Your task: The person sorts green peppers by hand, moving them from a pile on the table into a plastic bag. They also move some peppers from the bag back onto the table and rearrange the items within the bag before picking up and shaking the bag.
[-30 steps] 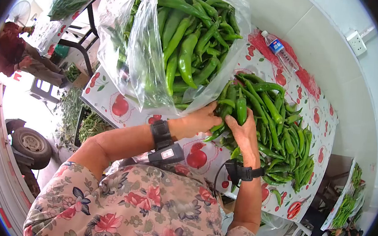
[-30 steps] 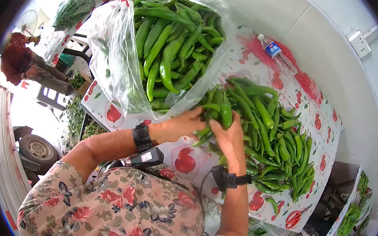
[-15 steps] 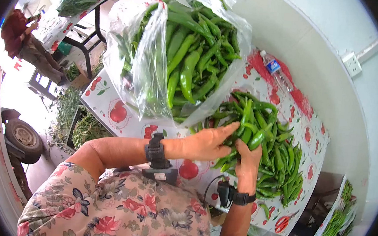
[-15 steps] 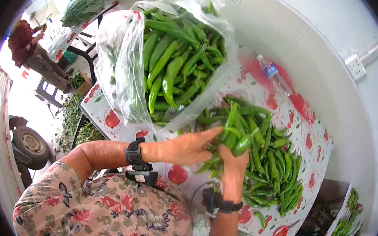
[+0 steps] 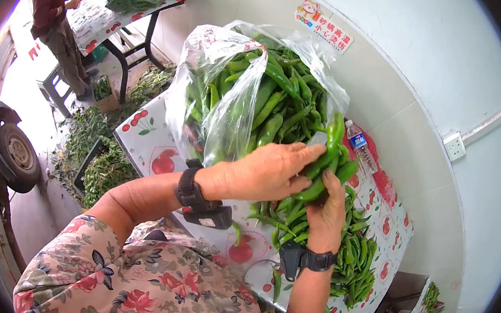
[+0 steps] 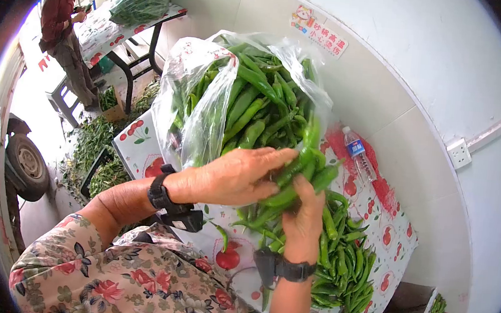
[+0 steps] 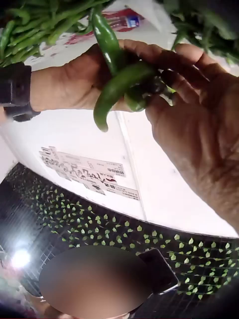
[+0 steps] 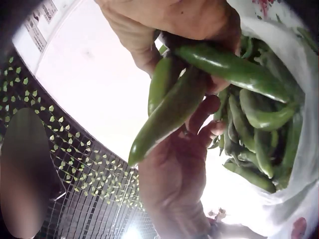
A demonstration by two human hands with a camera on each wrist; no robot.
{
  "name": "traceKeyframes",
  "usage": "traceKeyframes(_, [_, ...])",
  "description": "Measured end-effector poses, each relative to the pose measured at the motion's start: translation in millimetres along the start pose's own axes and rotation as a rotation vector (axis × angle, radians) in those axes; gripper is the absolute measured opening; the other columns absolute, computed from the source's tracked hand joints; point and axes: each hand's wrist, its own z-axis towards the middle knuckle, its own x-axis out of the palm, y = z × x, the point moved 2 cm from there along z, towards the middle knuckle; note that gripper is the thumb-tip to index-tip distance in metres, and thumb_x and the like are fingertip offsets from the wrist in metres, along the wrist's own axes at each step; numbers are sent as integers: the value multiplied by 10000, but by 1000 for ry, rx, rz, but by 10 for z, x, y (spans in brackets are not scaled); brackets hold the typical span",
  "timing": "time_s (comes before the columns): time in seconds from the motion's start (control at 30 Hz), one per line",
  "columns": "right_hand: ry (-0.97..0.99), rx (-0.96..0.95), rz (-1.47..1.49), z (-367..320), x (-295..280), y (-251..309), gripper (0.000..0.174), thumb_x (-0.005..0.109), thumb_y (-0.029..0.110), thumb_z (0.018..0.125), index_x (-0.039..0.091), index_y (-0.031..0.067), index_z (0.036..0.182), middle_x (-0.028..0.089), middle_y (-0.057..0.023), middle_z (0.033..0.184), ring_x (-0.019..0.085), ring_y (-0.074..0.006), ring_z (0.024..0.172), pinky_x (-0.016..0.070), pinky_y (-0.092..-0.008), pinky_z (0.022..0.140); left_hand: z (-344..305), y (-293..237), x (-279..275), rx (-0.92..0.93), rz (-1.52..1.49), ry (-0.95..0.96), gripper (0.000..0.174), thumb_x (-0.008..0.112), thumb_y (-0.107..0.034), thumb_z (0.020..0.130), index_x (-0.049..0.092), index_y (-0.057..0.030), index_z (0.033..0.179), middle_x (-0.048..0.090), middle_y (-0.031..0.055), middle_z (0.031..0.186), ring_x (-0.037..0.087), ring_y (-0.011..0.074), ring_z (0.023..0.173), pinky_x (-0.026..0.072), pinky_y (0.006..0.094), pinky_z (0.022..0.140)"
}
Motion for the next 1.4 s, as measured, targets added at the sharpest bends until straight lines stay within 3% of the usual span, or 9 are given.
traceKeyframes(0.2, [210,16,-81,429,524,-75,525,664,164,815,460,14,1274,566,-78,1166,575,-191,1016,469,-341,895,-63,322,-443,-79,88,-63,548,602,-116,820,412,31,1312,567,241,1151,587,367,1014,480,405,860])
traceKeyframes(0.33, [126,-559,-991,762,753,-180,686,681,127,757,338,2,1338,529,-176,1197,574,-295,1039,470,-352,885,-140,515,-648,-124,209,-144,524,611,-123,823,441,0,1303,538,218,1224,544,363,1100,446,408,938])
traceKeyframes(0.43, [130,-912,-1339,728,936,-250,715,689,107,726,330,14,1337,457,-221,1271,578,-371,1018,495,-388,845,-179,554,-794,-138,313,-36,507,635,-124,806,478,-26,1278,545,207,1216,530,359,1126,429,426,955])
traceKeyframes(0.6, [221,-1005,-1645,720,1060,-182,671,666,50,708,379,70,1314,454,-179,1294,625,-337,914,534,-396,712,-253,668,-811,-86,454,-27,495,666,-130,773,521,-59,1241,488,164,1279,446,351,1214,369,441,1012])
traceKeyframes(0.87, [287,-875,-1705,1441,770,59,588,580,-25,718,440,61,1282,526,-186,1238,590,-392,988,487,-438,834,-334,853,-738,-64,483,-73,511,656,-147,771,492,-72,1250,420,145,1344,400,335,1258,351,453,1012])
traceKeyframes(0.97, [277,-456,-1735,1611,857,236,604,575,-13,709,434,66,1292,580,-202,1169,574,-413,1013,465,-442,858,-363,862,-712,-140,408,-44,506,648,-155,776,487,-81,1250,404,142,1360,401,335,1255,377,465,982])
traceKeyframes(1.13, [366,-290,-1587,1953,903,434,633,575,24,680,467,47,1304,594,-234,1156,587,-326,1041,439,-351,915,-364,886,-689,-151,438,-44,518,653,-159,760,479,-101,1244,402,131,1375,538,334,1115,497,420,818])
traceKeyframes(1.23, [369,-210,-1450,2063,956,546,610,592,13,659,509,25,1264,589,-168,1172,562,-262,1073,418,-306,938,-361,869,-689,-215,417,-1,516,654,-166,761,480,-114,1244,396,124,1386,550,318,1104,513,413,766])
traceKeyframes(1.4, [175,-540,-1475,2633,897,528,574,599,4,686,502,20,1252,586,-187,1183,561,-301,1099,408,-333,957,-393,944,-622,-137,457,-58,550,657,-175,764,447,-128,1269,389,112,1391,564,305,1080,529,404,700])
